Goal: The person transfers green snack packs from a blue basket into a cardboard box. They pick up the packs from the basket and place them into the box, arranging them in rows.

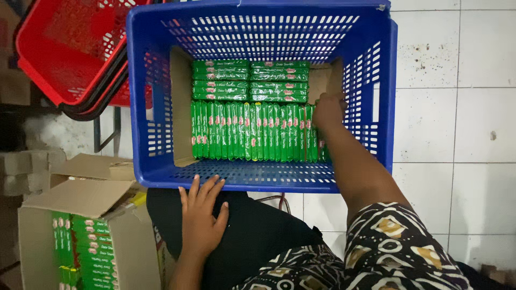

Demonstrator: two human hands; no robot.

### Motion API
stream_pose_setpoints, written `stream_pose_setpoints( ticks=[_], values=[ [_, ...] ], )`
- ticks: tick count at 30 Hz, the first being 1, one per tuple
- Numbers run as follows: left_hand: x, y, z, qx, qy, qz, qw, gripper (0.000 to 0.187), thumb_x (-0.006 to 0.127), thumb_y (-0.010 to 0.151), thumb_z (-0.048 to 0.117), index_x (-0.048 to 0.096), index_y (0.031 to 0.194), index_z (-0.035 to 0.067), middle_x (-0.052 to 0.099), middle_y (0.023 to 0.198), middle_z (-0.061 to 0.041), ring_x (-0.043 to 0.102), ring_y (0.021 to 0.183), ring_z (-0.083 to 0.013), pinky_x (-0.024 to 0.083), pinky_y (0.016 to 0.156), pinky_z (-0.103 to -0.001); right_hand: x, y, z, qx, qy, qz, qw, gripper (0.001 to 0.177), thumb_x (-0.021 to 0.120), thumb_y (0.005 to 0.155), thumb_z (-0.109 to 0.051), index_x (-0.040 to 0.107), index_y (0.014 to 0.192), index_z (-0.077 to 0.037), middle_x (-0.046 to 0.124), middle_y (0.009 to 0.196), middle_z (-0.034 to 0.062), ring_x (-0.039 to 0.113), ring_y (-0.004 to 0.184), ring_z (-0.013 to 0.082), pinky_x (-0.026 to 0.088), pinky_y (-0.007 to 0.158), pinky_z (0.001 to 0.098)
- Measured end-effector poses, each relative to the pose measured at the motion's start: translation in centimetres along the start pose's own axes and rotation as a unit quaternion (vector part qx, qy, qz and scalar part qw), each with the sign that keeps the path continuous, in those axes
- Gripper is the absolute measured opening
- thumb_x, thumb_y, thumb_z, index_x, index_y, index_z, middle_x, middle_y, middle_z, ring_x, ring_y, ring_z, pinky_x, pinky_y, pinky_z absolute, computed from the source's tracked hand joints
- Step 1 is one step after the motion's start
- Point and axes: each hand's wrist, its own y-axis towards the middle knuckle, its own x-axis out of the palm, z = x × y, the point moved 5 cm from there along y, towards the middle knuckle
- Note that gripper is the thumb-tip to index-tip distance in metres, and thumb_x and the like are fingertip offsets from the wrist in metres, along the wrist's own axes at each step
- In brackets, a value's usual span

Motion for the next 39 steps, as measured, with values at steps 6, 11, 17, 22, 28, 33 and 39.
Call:
stream_pose_setpoints(
  ticks=[6, 11, 17, 22, 28, 33, 39],
  values=[
    [-0.1, -0.2, -0.1, 0.009, -0.028, 0.005, 1.0, 0.044, 0.046, 0.083, 0.026, 0.048, 0.126, 0.016, 0.044, 0.133, -0.001, 0.02, 0.134, -0.0315, 0.002, 0.106, -0.058, -4.8, -3.1, 0.5, 0.144, 0.147, -0.089, 0.975, 0.062, 0.078, 0.057, -0.009, 0.048, 0.111, -0.017, 0.021, 0.126, 0.0167, 0.031, 0.112, 0.0343, 0.045, 0.082, 0.0477],
    [0.0, -0.2, -0.3, 0.025, -0.024, 0.02, 0.999, 0.044, 0.046, 0.084, 0.026, 0.048, 0.126, 0.016, 0.043, 0.133, -0.001, 0.02, 0.134, -0.031, 0.002, 0.107, -0.057, -8.4, -5.0, -0.2, 0.035, 0.089, -0.04, 0.995, 0.072, 0.078, 0.062, -0.028, 0.039, 0.12, -0.011, 0.03, 0.115, 0.024, 0.037, 0.104, 0.0425, 0.045, 0.079, 0.0496],
    [-0.1, -0.5, -0.1, 0.033, -0.019, 0.027, 0.999, 0.048, 0.05, 0.08, 0.023, 0.046, 0.127, 0.015, 0.042, 0.135, -0.001, 0.02, 0.133, -0.0335, 0.006, 0.105, -0.058, -11.2, -7.6, -5.5, -0.293, -0.057, 0.082, 0.951, 0.037, 0.068, 0.072, -0.039, 0.06, 0.101, -0.017, 0.045, 0.103, 0.0227, 0.044, 0.099, 0.0409, 0.038, 0.08, 0.0501],
    [-1.0, -0.7, 0.5, 0.011, -0.043, 0.003, 0.999, 0.046, 0.05, 0.083, 0.017, 0.045, 0.129, 0.013, 0.04, 0.136, -0.004, 0.017, 0.134, -0.0334, 0.002, 0.106, -0.056, -7.3, -10.8, -11.6, -0.383, 0.027, -0.104, 0.917, 0.058, 0.071, 0.067, -0.024, 0.047, 0.12, -0.018, 0.042, 0.119, 0.0179, 0.041, 0.11, 0.0394, 0.041, 0.086, 0.0509],
    [-1.8, -1.2, 0.7, -0.01, -0.076, -0.007, 0.997, 0.044, 0.051, 0.084, 0.013, 0.048, 0.127, 0.012, 0.04, 0.137, -0.006, 0.017, 0.134, -0.0327, -0.001, 0.106, -0.056, -0.6, -9.7, -13.0, -0.383, 0.008, -0.062, 0.922, 0.082, 0.072, 0.066, -0.021, 0.026, 0.133, -0.015, 0.047, 0.109, 0.019, 0.049, 0.102, 0.0396, 0.042, 0.085, 0.0531],
    [-1.6, -1.5, 0.3, -0.01, -0.088, 0.001, 0.996, 0.043, 0.049, 0.084, 0.013, 0.048, 0.127, 0.013, 0.04, 0.137, -0.005, 0.017, 0.134, -0.0315, -0.001, 0.106, -0.056, 1.2, -8.6, -9.9, -0.304, -0.126, -0.123, 0.936, 0.104, 0.076, 0.065, -0.027, 0.008, 0.142, -0.024, 0.037, 0.134, 0.0214, 0.04, 0.119, 0.046, 0.029, 0.094, 0.0634],
    [-2.1, -1.9, 0.1, -0.012, -0.096, 0.006, 0.995, 0.042, 0.048, 0.085, 0.013, 0.049, 0.127, 0.012, 0.038, 0.139, -0.004, 0.018, 0.134, -0.0307, 0.0, 0.106, -0.056, -4.6, -10.1, -10.7, -0.314, 0.005, -0.101, 0.944, 0.076, 0.07, 0.062, -0.045, 0.043, 0.124, -0.011, 0.056, 0.113, 0.0144, 0.056, 0.103, 0.0386, 0.044, 0.084, 0.0545]
  ],
)
